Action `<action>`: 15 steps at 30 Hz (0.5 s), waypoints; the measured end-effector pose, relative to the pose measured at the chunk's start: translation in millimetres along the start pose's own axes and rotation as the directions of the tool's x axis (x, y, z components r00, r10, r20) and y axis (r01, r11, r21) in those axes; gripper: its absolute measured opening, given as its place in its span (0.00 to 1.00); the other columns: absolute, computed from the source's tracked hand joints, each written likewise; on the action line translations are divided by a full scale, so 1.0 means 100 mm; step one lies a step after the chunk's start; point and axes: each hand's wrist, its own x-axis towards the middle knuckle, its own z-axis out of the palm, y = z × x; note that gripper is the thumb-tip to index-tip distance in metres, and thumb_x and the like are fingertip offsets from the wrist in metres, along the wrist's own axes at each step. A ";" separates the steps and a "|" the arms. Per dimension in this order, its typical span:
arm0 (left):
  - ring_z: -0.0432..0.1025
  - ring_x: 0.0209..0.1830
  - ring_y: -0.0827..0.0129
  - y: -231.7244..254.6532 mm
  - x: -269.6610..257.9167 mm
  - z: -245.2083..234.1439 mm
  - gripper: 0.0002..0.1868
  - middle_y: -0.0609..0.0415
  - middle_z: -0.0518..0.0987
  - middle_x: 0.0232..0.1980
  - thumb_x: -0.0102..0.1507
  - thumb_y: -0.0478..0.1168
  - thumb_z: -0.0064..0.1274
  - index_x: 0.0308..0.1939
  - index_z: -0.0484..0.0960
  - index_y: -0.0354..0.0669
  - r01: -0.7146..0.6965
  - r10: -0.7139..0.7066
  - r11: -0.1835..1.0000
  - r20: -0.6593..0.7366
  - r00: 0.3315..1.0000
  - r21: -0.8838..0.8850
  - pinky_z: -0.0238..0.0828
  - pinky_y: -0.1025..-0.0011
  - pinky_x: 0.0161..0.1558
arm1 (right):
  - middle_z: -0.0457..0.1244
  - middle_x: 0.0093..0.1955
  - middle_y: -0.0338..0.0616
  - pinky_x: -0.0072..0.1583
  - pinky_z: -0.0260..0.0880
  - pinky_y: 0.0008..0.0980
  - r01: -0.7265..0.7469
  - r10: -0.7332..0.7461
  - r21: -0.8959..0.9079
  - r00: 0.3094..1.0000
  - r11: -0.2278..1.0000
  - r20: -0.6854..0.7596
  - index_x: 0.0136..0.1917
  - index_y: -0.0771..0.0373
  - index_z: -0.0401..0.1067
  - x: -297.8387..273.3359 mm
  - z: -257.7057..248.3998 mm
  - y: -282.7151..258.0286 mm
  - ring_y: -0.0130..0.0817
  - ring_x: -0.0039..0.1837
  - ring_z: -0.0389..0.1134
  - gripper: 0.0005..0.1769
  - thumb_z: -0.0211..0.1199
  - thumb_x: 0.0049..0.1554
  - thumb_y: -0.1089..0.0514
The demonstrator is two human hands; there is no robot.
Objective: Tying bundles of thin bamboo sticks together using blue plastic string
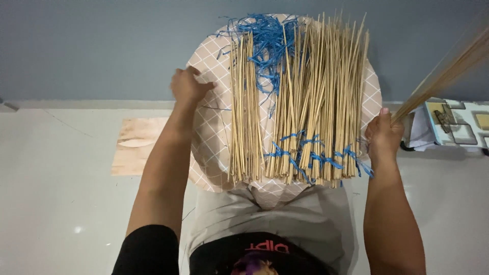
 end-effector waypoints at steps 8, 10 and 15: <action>0.79 0.49 0.55 -0.30 -0.05 -0.39 0.41 0.40 0.78 0.57 0.54 0.50 0.71 0.65 0.72 0.35 0.413 -0.328 0.861 0.295 0.897 -0.298 0.81 0.61 0.51 | 0.48 0.27 0.30 0.31 0.47 0.25 0.026 -0.026 -0.014 0.999 1.000 0.039 0.34 0.50 0.59 0.05 -0.05 0.06 0.21 0.28 0.47 0.24 0.55 0.73 0.48; 0.82 0.41 0.59 -0.47 -0.04 -0.39 0.28 0.42 0.85 0.46 0.58 0.45 0.66 0.57 0.81 0.32 0.411 -0.285 0.820 0.339 0.897 -0.399 0.83 0.67 0.45 | 0.48 0.28 0.32 0.32 0.48 0.24 0.016 -0.017 0.023 0.999 1.000 0.035 0.34 0.52 0.58 0.04 -0.05 0.06 0.22 0.29 0.48 0.24 0.54 0.73 0.49; 0.81 0.45 0.64 -0.60 -0.10 -0.59 0.16 0.53 0.85 0.44 0.63 0.46 0.59 0.51 0.85 0.43 0.489 -0.400 0.503 0.310 0.863 -0.712 0.80 0.71 0.52 | 0.48 0.26 0.30 0.32 0.47 0.24 -0.010 0.010 -0.017 1.000 1.000 0.019 0.33 0.50 0.57 0.03 -0.02 0.02 0.21 0.28 0.46 0.24 0.53 0.73 0.50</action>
